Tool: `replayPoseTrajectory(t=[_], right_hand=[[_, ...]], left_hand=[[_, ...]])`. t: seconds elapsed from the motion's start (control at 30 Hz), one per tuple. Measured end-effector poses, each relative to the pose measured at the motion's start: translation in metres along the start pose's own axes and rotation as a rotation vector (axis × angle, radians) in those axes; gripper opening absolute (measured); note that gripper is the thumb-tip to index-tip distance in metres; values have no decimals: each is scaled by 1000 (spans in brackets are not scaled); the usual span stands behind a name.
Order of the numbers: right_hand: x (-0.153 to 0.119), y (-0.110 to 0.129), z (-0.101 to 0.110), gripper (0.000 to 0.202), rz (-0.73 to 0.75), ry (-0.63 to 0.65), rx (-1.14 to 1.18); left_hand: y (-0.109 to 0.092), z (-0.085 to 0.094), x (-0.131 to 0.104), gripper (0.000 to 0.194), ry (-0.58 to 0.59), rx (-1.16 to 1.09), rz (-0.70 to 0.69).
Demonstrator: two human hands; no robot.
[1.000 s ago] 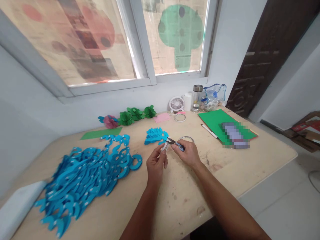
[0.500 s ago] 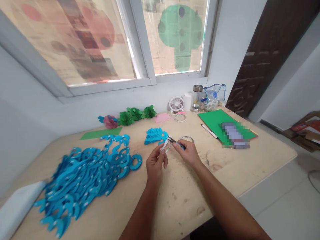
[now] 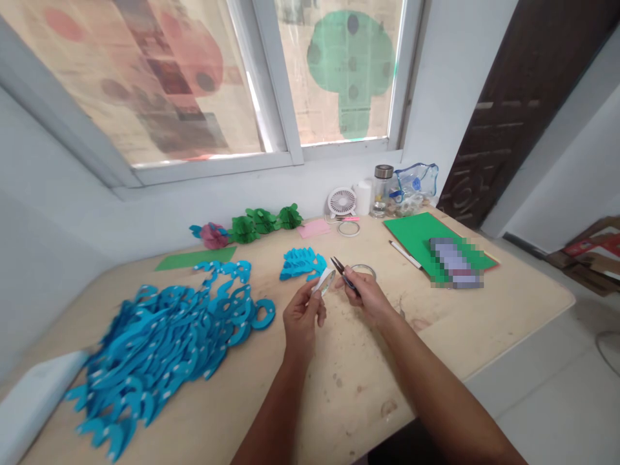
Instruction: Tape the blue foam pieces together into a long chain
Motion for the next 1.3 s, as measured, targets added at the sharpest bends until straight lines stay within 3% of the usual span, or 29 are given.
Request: replayPoseTrajectory(t=[0.83, 1.3], right_hand=[[1, -4, -6, 47, -6, 59, -87], [2, -9, 0, 40, 159, -118, -716]], left_hand=[[2, 0, -1, 36, 38, 76, 3], [0, 1, -1, 35, -3, 121, 28]])
Point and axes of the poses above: each hand's wrist, its own x-axis towards the middle knuckle, its own z-axis out of the back of the hand, y = z × x, the point moved 1 cm from there along x, towards the middle knuckle, and after that the axes turned 14 degrees about y, right-handed, at the moved point
